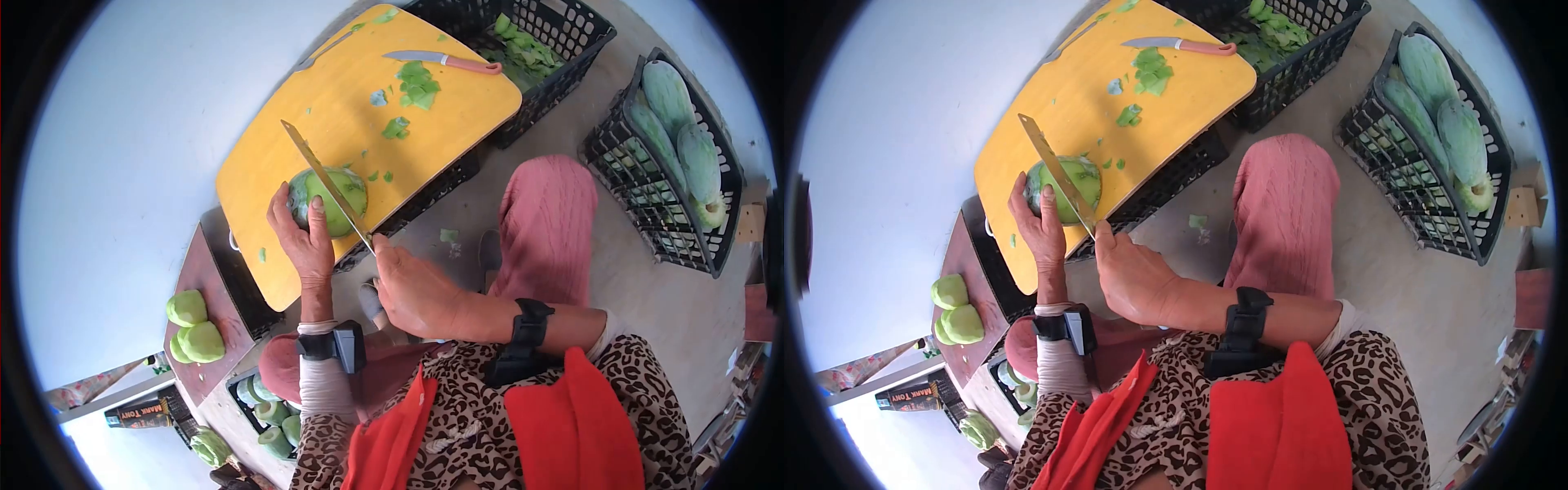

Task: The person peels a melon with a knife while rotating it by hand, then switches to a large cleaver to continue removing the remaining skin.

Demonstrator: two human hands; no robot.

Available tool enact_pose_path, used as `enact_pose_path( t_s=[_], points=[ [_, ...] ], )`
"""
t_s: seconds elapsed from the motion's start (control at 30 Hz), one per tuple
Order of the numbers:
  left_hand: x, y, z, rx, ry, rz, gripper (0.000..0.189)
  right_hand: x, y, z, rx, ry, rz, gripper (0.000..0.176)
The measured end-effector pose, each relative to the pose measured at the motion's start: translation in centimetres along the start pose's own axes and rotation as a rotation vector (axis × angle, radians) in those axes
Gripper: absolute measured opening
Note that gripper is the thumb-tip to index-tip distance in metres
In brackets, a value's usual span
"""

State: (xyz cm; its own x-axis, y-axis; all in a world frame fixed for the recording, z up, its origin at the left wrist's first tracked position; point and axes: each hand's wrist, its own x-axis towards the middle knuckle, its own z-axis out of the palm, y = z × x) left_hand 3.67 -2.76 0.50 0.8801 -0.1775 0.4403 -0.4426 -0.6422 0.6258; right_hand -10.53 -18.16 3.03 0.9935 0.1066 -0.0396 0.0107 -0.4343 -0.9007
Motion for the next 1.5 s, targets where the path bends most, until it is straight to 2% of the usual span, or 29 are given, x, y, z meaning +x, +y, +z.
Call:
enact_pose_path(
  t_s=[0.17,0.47,0.77,0.87,0.97,1.07,1.17,1.33,1.5],
  points=[
    [-1.5,2.5,1.4,0.113,0.067,-0.048,0.063,-0.6,-0.5,-0.5,0.032,-0.052,0.084,0.059],
    [-1.7,2.7,2.3,0.165,0.159,-0.016,0.059,1.2,-0.3,-2.8,-0.196,-0.051,0.052,0.058],
    [-1.8,2.6,2.4,0.132,0.170,-0.027,0.061,2.0,1.1,-1.8,-0.144,0.033,0.020,0.042],
    [-1.6,2.7,2.3,0.089,0.155,-0.061,0.060,4.1,1.6,-2.7,-0.099,-0.074,0.104,0.035],
    [-1.8,2.8,2.4,0.058,0.156,-0.075,0.059,3.5,2.3,-2.5,-0.129,0.007,0.009,0.033],
    [-1.8,2.6,2.3,0.078,0.168,-0.055,0.059,1.7,1.6,-3.9,-0.055,-0.080,0.086,0.028],
    [-1.8,2.3,2.7,0.106,0.189,-0.014,0.060,1.8,2.0,-3.7,-0.041,-0.081,0.094,0.024],
    [-1.7,2.2,2.5,0.152,0.184,-0.004,0.059,4.5,3.5,-3.0,-0.083,-0.115,0.119,0.027],
    [-1.7,2.0,2.0,0.115,0.149,0.005,0.059,2.4,3.6,-3.8,-0.155,-0.093,0.127,0.023]
  ],
)
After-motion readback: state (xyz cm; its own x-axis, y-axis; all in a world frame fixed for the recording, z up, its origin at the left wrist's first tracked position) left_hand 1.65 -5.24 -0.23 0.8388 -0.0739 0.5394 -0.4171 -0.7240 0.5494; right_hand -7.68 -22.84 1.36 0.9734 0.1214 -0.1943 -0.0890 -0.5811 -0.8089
